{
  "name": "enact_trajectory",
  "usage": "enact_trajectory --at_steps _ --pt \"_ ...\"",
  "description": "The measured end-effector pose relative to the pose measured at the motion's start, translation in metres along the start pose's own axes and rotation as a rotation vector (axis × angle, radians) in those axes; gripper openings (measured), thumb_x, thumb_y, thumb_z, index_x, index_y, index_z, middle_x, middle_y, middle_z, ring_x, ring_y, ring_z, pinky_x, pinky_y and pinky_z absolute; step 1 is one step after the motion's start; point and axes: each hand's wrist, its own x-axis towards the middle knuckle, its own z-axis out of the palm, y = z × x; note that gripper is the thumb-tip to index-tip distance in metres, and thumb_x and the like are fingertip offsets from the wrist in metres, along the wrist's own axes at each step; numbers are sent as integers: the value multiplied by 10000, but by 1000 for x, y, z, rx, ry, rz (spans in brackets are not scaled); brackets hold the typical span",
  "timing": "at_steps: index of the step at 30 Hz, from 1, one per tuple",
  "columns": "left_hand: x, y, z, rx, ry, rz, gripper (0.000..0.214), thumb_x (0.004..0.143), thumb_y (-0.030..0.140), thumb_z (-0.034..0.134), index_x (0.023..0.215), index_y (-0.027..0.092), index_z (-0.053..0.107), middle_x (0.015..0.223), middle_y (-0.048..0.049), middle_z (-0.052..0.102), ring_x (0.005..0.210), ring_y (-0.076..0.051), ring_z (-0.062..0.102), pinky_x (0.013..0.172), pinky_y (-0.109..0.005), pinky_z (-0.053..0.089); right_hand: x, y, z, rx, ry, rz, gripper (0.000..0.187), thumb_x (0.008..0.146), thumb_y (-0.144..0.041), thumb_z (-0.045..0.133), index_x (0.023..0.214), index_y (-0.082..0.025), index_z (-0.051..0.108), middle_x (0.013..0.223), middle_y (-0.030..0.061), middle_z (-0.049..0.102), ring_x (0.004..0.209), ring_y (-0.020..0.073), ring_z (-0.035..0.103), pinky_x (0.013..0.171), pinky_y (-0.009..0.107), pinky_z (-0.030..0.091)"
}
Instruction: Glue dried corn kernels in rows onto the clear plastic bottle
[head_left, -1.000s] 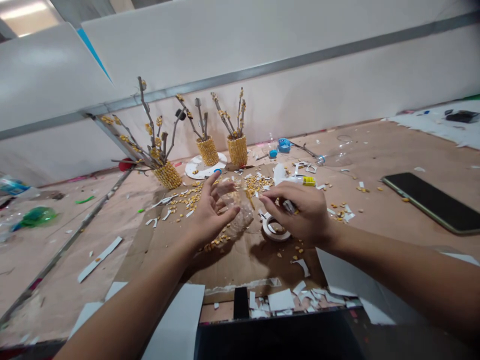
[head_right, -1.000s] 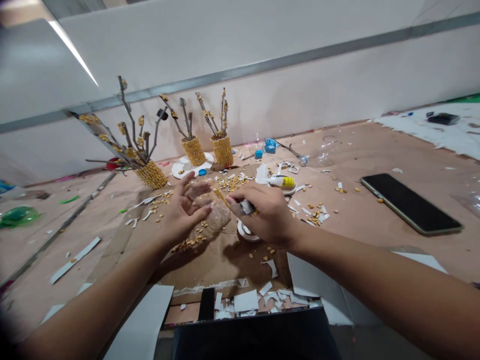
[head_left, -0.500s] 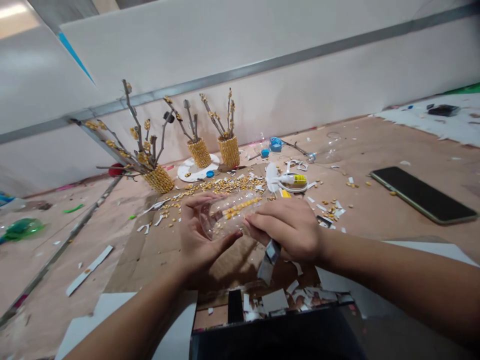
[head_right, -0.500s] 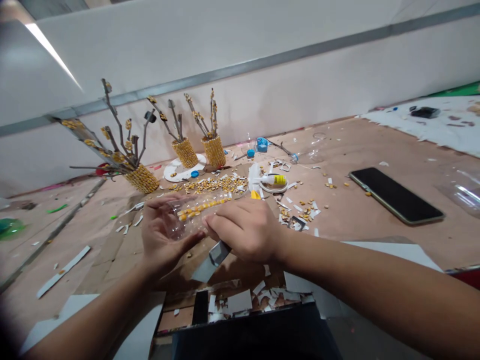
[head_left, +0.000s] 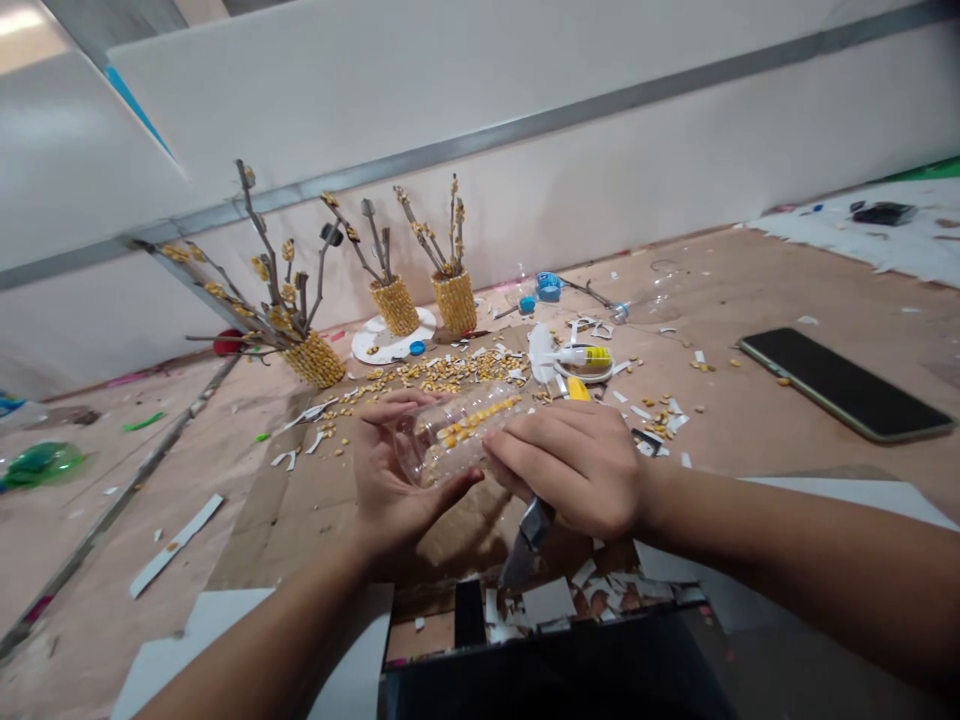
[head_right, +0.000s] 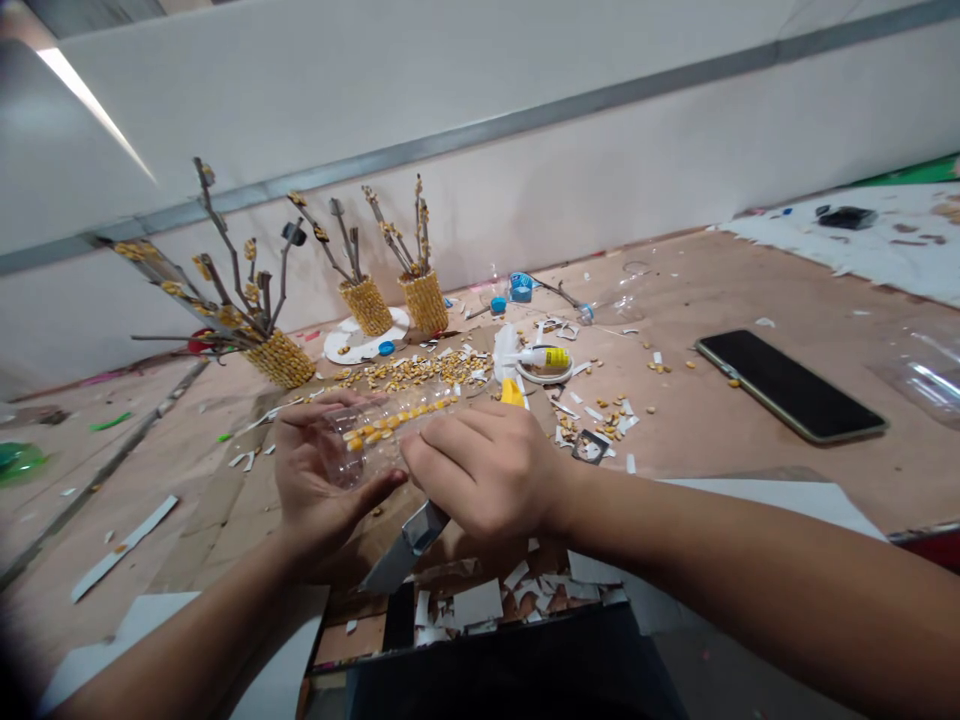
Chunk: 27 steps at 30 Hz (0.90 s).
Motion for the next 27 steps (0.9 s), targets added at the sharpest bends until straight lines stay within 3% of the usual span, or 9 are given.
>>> enact_trajectory --at_steps 7,14,20,24,27 --pt "3 -4 1 -34 -17 103 728 659 155 1033 1233 284 604 1252 -29 642 1176 -219 720 1009 -369 647 4 1 -4 -3 -8 -22 241 1082 -205 531 995 -106 732 829 78 757 704 174 654 584 323 500" --pt "3 -3 0 -1 -32 119 714 689 178 1017 1257 296 602 1249 -36 643 1184 -237 724 1016 -410 664 3 1 -7 -9 -33 -22 171 1055 -178 590 1055 -101 743 809 68 738 715 180 661 581 325 485" --pt "1 -2 0 -17 -46 126 729 704 143 1002 1297 295 607 1282 -43 628 1219 -229 716 1072 -405 647 4 0 -6 -18 -23 -20 244 1081 -173 522 1033 -119 755 818 65 756 720 167 656 574 325 474" --pt "0 -2 -3 -9 -45 68 712 741 202 995 1330 296 607 1298 -52 650 1223 -237 725 1063 -397 647 4 -1 -7 21 13 -14 198 1058 -189 550 1058 -133 740 841 69 763 745 177 676 601 331 503" --pt "1 -10 -10 58 -61 -33 703 823 272 946 1420 307 575 1317 -77 691 1237 -252 721 1061 -419 638 4 5 -9 86 61 134 107 979 -138 639 1037 -183 718 864 46 764 743 159 676 646 307 528"
